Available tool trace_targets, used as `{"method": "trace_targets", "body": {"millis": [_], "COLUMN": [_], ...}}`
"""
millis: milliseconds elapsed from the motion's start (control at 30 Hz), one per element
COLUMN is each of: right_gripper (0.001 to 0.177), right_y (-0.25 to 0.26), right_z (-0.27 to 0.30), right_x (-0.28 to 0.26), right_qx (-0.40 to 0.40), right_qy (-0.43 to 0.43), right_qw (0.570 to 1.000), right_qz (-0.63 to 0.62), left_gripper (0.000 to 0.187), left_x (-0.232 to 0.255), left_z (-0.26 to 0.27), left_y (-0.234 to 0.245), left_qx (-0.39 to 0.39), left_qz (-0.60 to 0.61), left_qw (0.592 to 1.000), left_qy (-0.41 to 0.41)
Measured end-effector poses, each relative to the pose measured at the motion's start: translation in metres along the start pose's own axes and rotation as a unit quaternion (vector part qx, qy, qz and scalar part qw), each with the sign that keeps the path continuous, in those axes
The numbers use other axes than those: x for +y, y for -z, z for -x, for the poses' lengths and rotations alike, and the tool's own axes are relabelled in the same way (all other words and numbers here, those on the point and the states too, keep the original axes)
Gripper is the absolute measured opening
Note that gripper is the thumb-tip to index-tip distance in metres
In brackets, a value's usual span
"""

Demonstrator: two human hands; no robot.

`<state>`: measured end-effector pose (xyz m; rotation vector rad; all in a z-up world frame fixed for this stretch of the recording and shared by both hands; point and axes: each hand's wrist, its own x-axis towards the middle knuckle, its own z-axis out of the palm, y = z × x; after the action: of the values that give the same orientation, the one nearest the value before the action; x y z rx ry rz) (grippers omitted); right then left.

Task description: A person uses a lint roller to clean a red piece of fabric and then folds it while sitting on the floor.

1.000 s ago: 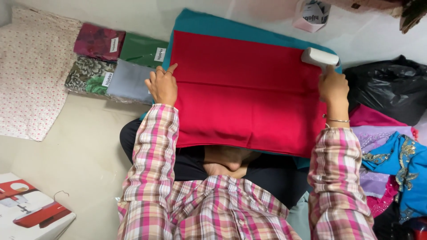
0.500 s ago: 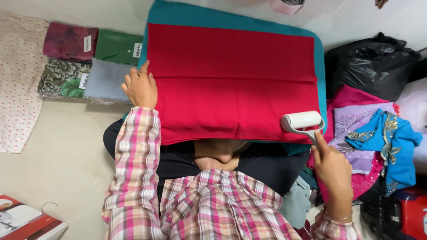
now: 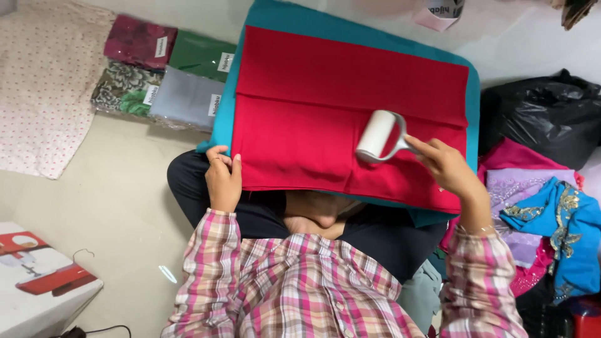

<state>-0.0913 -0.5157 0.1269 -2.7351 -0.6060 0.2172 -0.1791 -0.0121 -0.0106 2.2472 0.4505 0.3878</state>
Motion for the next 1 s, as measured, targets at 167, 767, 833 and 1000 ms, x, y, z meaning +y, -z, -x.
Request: {"method": "trace_targets", "body": {"millis": [167, 767, 833, 1000], "right_gripper": [0.048, 0.051, 0.049, 0.058], "right_y": [-0.01, -0.024, 0.005, 0.018], "right_z": [-0.072, -0.097, -0.06, -0.019], "right_x": [-0.091, -0.163, -0.137, -0.075], "right_qx": [-0.006, -0.068, -0.098, -0.121], "right_qy": [0.107, 0.17, 0.082, 0.035], "right_qw": [0.994, 0.983, 0.991, 0.99], "right_qz": [0.029, 0.018, 0.029, 0.07], "left_gripper": [0.034, 0.02, 0.017, 0.025], "left_x": [-0.023, -0.032, -0.025, -0.01], "left_z": [0.008, 0.015, 0.016, 0.028], "left_y": [-0.017, 0.001, 0.012, 0.028], "left_qx": [0.029, -0.114, -0.129, -0.119], "left_qz": [0.016, 0.386, 0.358, 0.339], "left_qw": [0.999, 0.897, 0.907, 0.915], "left_qy": [0.036, 0.181, 0.179, 0.184]}}
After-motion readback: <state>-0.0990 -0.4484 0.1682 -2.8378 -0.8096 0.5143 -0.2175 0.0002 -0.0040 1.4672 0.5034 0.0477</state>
